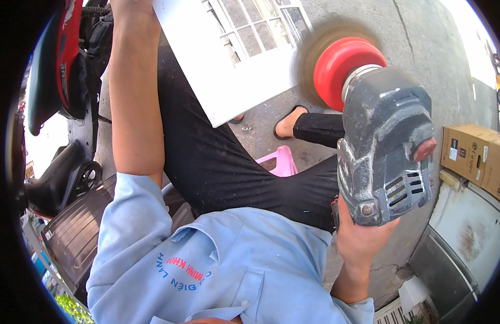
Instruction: The person uses a power sander with a red pad to smooth a white plastic grille, then switches to a small metal blade to scrape and remove residue from the grille's edges and corners. The person rotates the grille to access different areas while working on a small pink stool outdoors.
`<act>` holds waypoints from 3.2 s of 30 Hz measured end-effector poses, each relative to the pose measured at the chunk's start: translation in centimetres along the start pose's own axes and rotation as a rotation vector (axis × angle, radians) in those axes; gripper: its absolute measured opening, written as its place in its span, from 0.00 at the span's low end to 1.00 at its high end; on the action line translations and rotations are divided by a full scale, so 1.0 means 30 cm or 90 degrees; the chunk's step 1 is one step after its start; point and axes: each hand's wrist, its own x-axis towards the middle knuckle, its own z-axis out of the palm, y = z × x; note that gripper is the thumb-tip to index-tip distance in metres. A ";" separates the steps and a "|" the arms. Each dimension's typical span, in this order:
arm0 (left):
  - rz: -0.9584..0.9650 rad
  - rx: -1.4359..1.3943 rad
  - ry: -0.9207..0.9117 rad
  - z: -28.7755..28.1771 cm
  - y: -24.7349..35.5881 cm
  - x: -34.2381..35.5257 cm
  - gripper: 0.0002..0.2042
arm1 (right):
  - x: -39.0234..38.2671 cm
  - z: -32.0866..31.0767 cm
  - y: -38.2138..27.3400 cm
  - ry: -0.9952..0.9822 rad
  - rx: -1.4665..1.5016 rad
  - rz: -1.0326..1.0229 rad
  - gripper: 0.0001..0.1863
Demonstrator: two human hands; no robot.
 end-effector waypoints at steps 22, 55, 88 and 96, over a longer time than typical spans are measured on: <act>0.005 0.082 0.092 0.012 0.011 -0.011 0.10 | 0.002 0.052 -0.061 -0.022 -0.152 -0.187 0.12; -0.001 -0.001 0.096 -0.019 0.015 -0.009 0.09 | 0.042 0.075 -0.087 -0.015 -0.210 -0.118 0.09; -0.005 -0.006 0.129 -0.019 0.008 -0.024 0.09 | -0.018 0.037 -0.061 -0.079 -0.192 -0.135 0.10; -0.066 0.028 0.180 -0.001 0.034 -0.009 0.10 | -0.012 0.050 -0.101 -0.083 -0.188 -0.199 0.10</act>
